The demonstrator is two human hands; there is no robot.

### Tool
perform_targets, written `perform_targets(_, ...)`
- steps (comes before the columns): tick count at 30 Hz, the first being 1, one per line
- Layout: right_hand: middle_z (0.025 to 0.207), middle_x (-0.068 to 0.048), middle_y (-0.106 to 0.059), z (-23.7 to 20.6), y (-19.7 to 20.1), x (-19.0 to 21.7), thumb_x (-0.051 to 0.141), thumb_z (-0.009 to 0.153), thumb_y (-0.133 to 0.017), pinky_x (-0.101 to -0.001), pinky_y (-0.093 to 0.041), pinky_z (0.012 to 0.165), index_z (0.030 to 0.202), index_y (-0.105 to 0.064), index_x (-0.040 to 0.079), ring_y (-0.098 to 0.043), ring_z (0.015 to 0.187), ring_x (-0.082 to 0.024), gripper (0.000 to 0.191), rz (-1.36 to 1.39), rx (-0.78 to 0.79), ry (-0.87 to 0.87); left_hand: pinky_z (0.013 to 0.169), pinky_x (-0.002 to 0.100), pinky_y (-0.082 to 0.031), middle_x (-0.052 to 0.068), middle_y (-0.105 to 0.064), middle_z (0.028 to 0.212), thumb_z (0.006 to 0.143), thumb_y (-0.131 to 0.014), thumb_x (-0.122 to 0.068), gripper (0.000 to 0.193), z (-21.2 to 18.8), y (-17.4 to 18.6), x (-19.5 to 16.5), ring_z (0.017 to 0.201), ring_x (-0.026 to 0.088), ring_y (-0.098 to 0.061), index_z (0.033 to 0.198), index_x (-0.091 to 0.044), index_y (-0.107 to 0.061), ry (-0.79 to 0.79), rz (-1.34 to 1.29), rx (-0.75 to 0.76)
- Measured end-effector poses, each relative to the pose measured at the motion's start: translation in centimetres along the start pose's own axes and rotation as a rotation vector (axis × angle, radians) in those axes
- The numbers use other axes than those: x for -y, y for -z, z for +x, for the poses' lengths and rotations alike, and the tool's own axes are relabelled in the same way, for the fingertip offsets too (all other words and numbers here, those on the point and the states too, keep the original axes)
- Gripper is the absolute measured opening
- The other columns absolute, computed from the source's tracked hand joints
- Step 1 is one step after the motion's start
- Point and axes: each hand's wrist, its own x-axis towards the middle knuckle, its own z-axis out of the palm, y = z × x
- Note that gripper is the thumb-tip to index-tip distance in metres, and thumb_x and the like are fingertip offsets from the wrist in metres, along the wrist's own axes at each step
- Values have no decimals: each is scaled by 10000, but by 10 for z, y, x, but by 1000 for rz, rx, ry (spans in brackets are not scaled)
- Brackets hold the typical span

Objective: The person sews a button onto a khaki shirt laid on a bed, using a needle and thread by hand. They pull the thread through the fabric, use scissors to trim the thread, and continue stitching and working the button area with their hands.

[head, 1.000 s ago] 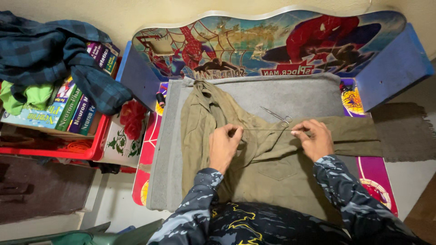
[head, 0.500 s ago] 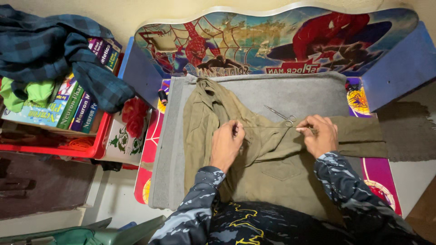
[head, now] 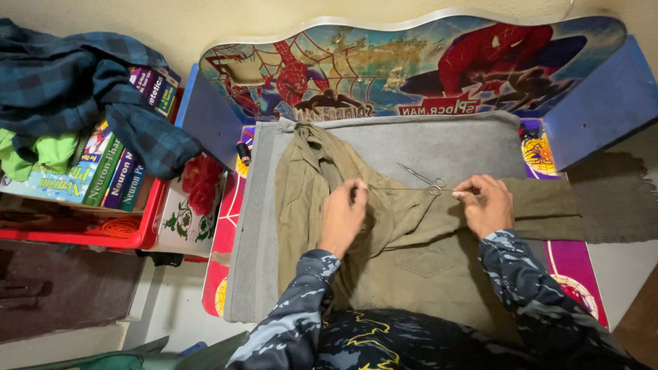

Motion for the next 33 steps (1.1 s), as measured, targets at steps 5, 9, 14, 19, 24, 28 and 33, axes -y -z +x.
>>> perform_targets(5, 903, -55, -686, 1, 15, -10, 120, 825, -777, -402, -491, 839, 901, -745, 119, -620, 879, -272, 82, 3, -11, 3, 689, 345, -540, 107, -743, 814, 978, -586, -282, 297, 3, 19, 17, 731, 220, -721, 1063, -34, -725, 78, -54, -119)
perform_targets(9, 901, -68, -678, 5, 28, -1, 117, 829, -786, -414, -478, 833, 901, -752, 118, -612, 895, -291, 79, -47, 31, 64, 768, 317, -563, 85, -787, 896, 998, -587, -296, 316, -1, 23, 18, 822, 184, -752, 1101, -47, -753, 117, -106, -123)
perform_targets(14, 859, -70, -672, 1, 33, 36, 125, 775, -797, -416, -473, 810, 864, -753, 114, -604, 907, -304, 100, 4, 126, 224, 935, 343, -517, 164, -721, 1224, 880, -805, -276, 555, -15, -35, -18, 1111, 226, -684, 1335, -13, -626, -398, -172, 12)
perform_targets(19, 844, -63, -664, 1, 49, 50, 73, 792, -768, -398, -489, 803, 881, -750, 104, -613, 897, -282, 96, 97, 103, 180, 662, 299, -512, 104, -781, 944, 918, -750, -266, 374, -14, -71, -39, 734, 116, -633, 1212, -35, -747, -43, -201, 322)
perform_targets(24, 863, -67, -669, 3, 68, 34, 76, 800, -786, -384, -494, 822, 897, -752, 94, -632, 899, -272, 104, 72, 40, 134, 543, 275, -454, 54, -737, 847, 988, -707, -227, 270, -14, -53, -19, 605, 64, -542, 1120, -7, -789, 93, -392, 398)
perform_targets(28, 871, -70, -671, -3, 70, 29, 72, 809, -779, -381, -499, 829, 906, -753, 92, -637, 907, -269, 102, 80, 66, 124, 695, 279, -522, 25, -758, 962, 957, -707, -223, 294, -14, -53, -18, 803, 100, -649, 1180, -33, -735, 0, -373, 257)
perform_targets(33, 866, -67, -672, -6, 58, 46, 62, 795, -768, -387, -498, 833, 904, -757, 93, -629, 937, -275, 114, 120, 114, 181, 853, 293, -519, 77, -719, 1145, 881, -793, -217, 523, -17, -78, -49, 1039, 133, -661, 1338, -29, -620, -234, -292, 323)
